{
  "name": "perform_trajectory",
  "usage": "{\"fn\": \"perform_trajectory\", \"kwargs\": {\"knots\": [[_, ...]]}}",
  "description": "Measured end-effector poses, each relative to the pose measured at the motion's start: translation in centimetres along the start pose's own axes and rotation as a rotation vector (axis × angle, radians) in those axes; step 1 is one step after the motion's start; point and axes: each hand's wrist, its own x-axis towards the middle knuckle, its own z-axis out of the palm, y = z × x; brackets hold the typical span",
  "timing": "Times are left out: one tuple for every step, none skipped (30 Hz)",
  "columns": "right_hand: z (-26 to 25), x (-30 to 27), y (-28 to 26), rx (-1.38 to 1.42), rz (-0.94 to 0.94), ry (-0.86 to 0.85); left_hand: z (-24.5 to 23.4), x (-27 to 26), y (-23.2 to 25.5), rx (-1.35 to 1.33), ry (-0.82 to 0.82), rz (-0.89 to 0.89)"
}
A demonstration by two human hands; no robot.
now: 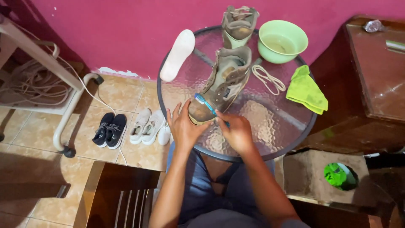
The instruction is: Cleaning the sole of a boot using a toothbrush and a cleaning solution in a bowl.
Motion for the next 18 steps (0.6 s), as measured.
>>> {"fn": "perform_trajectory", "kwargs": {"knots": [[-0.8, -1.0, -0.6, 0.001, -0.009, -0.007, -0.1, -0.1, 0.0, 0.0, 0.008, -0.008], [-1.5, -2.0, -1.1, 0.032, 0.029, -0.041, -0.2, -0.1, 0.1, -0.006, 0.006, 0.0], [-2.2, -2.8, -1.7, 0.066, 0.064, -0.08, -0.4, -0.1, -0.1, -0.008, 0.007, 0.002], [-3.1, -3.3, -2.2, 0.071, 0.051, -0.092, -0.3, -0.1, -0.3, -0.004, 0.02, -0.01], [-4.1, -4.0, -2.8, 0.067, 0.069, -0.092, -0.2, -0.1, -0.4, -0.023, 0.01, -0.012], [-5.2, -4.6, -3.3, 0.062, 0.087, -0.092, 0.1, -0.1, -0.4, -0.042, -0.001, -0.013], [-4.9, -4.2, -3.2, 0.061, 0.085, -0.091, 0.0, 0.1, -0.4, -0.043, 0.001, -0.013], [-4.6, -3.7, -2.9, 0.061, 0.077, -0.094, 0.0, 0.3, -0.3, -0.044, 0.007, 0.003], [-4.4, -4.0, -2.8, 0.058, 0.085, -0.099, 0.0, -0.1, -0.3, -0.045, -0.001, 0.017], [-3.3, -3.0, -2.7, 0.056, 0.099, -0.1, 0.0, -0.3, -0.5, -0.046, -0.015, 0.016], [-2.3, -1.9, -2.4, 0.026, 0.053, -0.088, 0.2, -0.2, -0.5, -0.032, 0.005, 0.021], [-1.4, -0.8, -2.2, -0.005, 0.008, -0.077, 0.3, -0.1, -0.5, -0.019, 0.026, 0.026], [-1.2, -0.5, -1.9, -0.01, 0.009, -0.077, 0.2, -0.2, -0.3, -0.024, 0.024, 0.026], [-0.9, -0.3, -1.8, 0.014, -0.011, -0.067, 0.0, -0.2, -0.1, -0.023, 0.026, 0.017], [-0.5, 0.2, -1.6, 0.04, -0.038, -0.061, -0.3, -0.2, -0.1, -0.021, 0.035, 0.005], [-1.7, -0.9, -1.7, 0.037, -0.044, -0.065, 0.0, -0.2, -0.1, -0.025, 0.041, 0.0], [-2.8, -1.8, -1.8, -0.01, -0.07, -0.063, 0.1, -0.2, -0.3, -0.027, 0.036, 0.002], [-3.8, -2.7, -1.9, -0.056, -0.096, -0.061, 0.2, -0.2, -0.6, -0.03, 0.031, 0.004]]}}
